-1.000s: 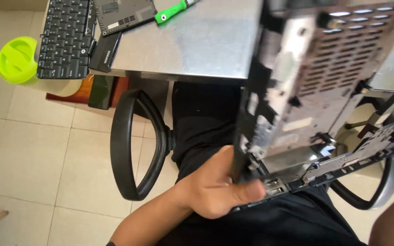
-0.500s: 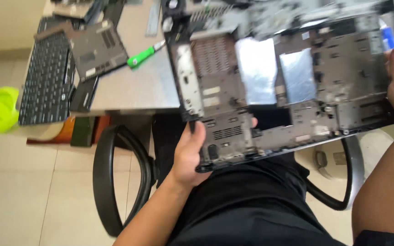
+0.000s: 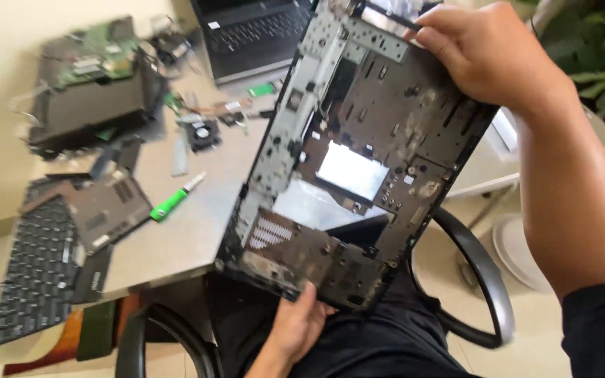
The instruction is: The person is disassembling a laptop on a repair bench. They use a screwdriver to remove internal screws and then use their hands to carefully pry off the plastic internal frame and bezel from the main chassis.
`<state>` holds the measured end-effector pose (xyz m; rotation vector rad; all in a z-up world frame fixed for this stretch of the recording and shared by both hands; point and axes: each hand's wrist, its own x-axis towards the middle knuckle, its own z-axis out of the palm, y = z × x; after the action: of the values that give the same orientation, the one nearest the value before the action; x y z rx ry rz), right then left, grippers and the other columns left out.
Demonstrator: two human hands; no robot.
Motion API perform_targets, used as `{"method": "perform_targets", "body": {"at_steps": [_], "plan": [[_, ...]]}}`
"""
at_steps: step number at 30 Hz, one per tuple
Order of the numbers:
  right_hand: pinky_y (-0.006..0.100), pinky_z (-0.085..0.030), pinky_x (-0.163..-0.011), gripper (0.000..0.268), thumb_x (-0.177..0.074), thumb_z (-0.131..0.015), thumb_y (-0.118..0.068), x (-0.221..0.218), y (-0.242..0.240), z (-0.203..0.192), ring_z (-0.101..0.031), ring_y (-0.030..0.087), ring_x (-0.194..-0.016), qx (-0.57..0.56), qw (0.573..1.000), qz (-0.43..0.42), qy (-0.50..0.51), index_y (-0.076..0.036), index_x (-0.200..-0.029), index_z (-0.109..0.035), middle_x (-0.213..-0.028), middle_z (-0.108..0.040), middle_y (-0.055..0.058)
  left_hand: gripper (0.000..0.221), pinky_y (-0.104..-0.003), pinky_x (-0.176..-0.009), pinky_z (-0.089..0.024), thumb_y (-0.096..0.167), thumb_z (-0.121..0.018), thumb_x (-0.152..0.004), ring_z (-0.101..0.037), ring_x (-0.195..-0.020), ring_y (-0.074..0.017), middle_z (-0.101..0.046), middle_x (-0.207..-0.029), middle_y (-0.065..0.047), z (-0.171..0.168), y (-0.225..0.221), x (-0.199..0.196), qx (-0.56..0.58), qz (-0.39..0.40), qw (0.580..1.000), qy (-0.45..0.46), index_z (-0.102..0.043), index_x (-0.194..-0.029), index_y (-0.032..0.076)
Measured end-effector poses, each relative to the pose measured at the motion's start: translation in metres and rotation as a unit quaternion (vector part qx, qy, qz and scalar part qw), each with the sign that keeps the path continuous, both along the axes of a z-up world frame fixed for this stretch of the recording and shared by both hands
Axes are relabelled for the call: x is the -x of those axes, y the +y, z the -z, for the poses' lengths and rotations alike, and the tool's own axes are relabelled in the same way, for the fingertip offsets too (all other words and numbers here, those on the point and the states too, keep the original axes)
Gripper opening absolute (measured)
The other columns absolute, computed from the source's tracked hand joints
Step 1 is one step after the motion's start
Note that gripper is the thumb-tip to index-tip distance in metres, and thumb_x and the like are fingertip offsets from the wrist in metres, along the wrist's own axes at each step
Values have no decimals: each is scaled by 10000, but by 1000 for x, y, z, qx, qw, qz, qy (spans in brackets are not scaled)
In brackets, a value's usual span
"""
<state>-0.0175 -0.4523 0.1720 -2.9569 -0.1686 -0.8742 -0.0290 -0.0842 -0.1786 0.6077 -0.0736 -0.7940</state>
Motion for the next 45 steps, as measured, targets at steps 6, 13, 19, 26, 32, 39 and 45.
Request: {"method": "perform_targets", "body": {"at_steps": [6, 13, 19, 26, 32, 39, 45], "plan": [[449, -560, -697, 263, -1122, -579, -162, -9, 20, -13, -718, 337, -766, 14, 998, -46, -39, -24, -1295, -721, -901, -758, 150, 639, -540, -1223, -319, 321, -557, -1059, -418, -1474, -368, -429, -1597, -238, 16, -2, -12, 58, 128, 990, -22, -299, -1582, 60], [447, -491, -652, 219, -1110, -618, -146, 2, 30, -7, -692, 369, -737, 7, 993, -71, -89, -6, -1245, -717, -866, -737, 176, 726, -542, -1218, -309, 313, -599, -1003, -464, -1455, -388, -437, -1610, -222, 32, 7, -15, 2, 87, 996, 32, -223, -1609, 177], [437, -557, -791, 331, -1113, -493, -282, 5, 34, 27, -699, 320, -900, -227, 955, 169, 85, -98, -1281, -711, -1046, -761, 141, 468, -309, -268, -255, 245, -689, -907, -419, -327, -177, -781, -919, -199, -34, 50, -33, -304, -125, 943, 48, -675, -1361, 133], [408, -491, -884, 434, -1044, -448, -448, 13, 22, 120, -703, 273, -1004, -328, 888, 233, 221, -159, -1202, -730, -1071, -776, 90, 657, -487, -1075, -438, 242, -426, -949, -558, -1276, -346, -546, -1480, -202, -199, 50, -78, -257, -227, 936, -80, -333, -1587, 116], [406, -432, -800, 390, -1057, -488, -445, 21, 10, 143, -642, 274, -908, -352, 870, 271, 214, -121, -953, -678, -930, -719, 90, 659, -346, -1110, -378, 355, -467, -958, -525, -1364, -189, -543, -1514, -21, -236, 25, -124, -474, -113, 849, -205, -344, -1588, 207], [318, -343, -624, 311, -1109, -525, -348, 30, -1, 160, -436, 131, -637, -496, 842, 208, 46, -132, -897, -599, -679, -492, 1, 663, -385, -1110, -369, 408, -460, -981, -488, -1406, -226, -523, -1538, -48, -230, 5, -136, -535, -113, 782, -298, -344, -1580, 146], [251, -329, -513, 245, -1120, -501, -235, 45, -8, 174, -407, 106, -539, -556, 813, 74, -157, -74, -943, -552, -642, -436, 25, 571, -311, -984, -477, 403, -445, -1079, -581, -1144, -186, -573, -1292, -94, -175, 5, -144, -288, -313, 758, -495, -438, -1499, 16]]}}
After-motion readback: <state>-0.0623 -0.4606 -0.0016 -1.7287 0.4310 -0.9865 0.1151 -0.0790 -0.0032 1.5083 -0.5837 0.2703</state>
